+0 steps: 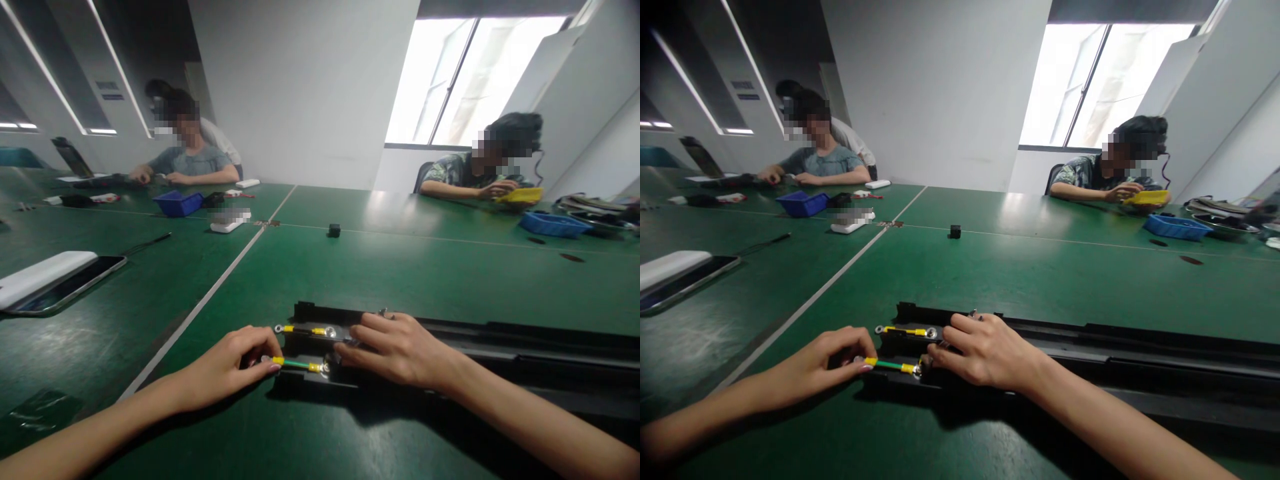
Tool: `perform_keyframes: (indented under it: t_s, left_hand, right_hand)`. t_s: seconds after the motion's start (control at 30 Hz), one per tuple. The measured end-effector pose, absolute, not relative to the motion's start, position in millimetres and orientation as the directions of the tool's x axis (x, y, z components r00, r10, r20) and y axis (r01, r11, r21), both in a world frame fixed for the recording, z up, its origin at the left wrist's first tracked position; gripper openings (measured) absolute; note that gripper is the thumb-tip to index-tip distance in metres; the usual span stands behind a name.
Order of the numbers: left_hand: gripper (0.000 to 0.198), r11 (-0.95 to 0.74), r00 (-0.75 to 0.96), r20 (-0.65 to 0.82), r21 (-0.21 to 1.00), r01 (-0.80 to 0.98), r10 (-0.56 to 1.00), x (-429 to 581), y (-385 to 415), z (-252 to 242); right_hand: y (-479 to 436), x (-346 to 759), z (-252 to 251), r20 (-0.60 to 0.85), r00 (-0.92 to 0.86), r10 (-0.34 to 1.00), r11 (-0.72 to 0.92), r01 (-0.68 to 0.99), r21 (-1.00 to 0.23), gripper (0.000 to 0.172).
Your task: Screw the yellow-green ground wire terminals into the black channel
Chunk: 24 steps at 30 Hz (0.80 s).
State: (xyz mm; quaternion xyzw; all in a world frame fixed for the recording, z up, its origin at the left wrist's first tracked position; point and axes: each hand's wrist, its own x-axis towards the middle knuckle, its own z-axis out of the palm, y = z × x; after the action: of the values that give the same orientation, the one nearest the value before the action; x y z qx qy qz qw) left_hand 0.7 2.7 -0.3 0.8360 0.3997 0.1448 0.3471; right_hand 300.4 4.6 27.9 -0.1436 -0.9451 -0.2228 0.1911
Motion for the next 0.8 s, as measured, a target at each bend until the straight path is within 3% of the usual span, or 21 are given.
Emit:
perform_keyframes:
  t_s: [0.43,0.8]
  left_hand:
    - [0.014,-0.449,0.641,-0.033,0.687,0.572,0.767,-0.6,1.7,-2.3]
    - [0.013,-0.447,0.641,-0.034,0.689,0.57,0.767,0.0,3.1,-0.8]
  right_hand:
    - [5.3,300.3,26.2,0.436,-0.882,0.18,0.847,0.364,0.387,0.015]
    - [6.8,302.0,25.0,0.364,-0.887,0.283,0.868,0.398,0.297,0.022]
